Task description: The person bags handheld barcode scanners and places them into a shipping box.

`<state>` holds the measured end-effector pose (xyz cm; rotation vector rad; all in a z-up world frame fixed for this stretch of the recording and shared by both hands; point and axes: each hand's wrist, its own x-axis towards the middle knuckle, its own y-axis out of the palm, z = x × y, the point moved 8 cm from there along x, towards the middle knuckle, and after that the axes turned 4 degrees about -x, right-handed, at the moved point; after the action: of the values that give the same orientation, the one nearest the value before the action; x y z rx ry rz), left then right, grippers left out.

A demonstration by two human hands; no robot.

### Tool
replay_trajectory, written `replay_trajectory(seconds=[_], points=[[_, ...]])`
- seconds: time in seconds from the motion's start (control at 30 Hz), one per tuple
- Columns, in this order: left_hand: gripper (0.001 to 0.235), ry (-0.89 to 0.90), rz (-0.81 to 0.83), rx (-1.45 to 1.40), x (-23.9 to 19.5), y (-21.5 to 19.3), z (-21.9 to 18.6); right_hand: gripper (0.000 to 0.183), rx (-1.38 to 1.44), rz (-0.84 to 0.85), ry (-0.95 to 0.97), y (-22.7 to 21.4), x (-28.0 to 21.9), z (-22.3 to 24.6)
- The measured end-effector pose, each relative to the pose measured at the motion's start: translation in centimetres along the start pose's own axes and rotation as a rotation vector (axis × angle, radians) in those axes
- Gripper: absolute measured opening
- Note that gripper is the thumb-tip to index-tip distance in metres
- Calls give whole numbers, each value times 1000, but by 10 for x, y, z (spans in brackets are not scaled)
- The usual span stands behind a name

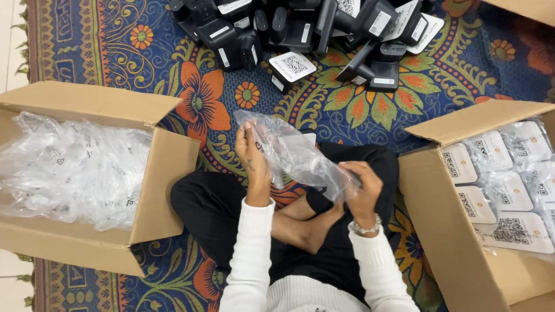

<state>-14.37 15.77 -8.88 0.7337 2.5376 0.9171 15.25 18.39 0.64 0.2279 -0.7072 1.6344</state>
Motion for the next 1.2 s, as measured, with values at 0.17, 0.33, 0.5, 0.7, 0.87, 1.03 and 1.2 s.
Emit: replay_trajectory(seconds=[0.17,0.33,0.5,0.7,0.87,1.03,1.2], points=[[35,34,254,407,6,-23,-15,15,50,-68,311,-55,17,-93],[39,-53,322,630,4,-42,15,14,243,39,469,-33,24,-149],[25,7,207,545,17,-52,36,7,636,-12,741,6,22,-242],[13,98,25,368,61,-95,66,18,831,99,736,34,57,-293],[16,310,125,735,63,-79,40,17,730,120,768,42,69,-271],[25,280,81,742,54,-76,36,10,554,93,798,45,9,-244],[37,175,75,739,48,-68,41,29,302,232,721,64,-63,-199]])
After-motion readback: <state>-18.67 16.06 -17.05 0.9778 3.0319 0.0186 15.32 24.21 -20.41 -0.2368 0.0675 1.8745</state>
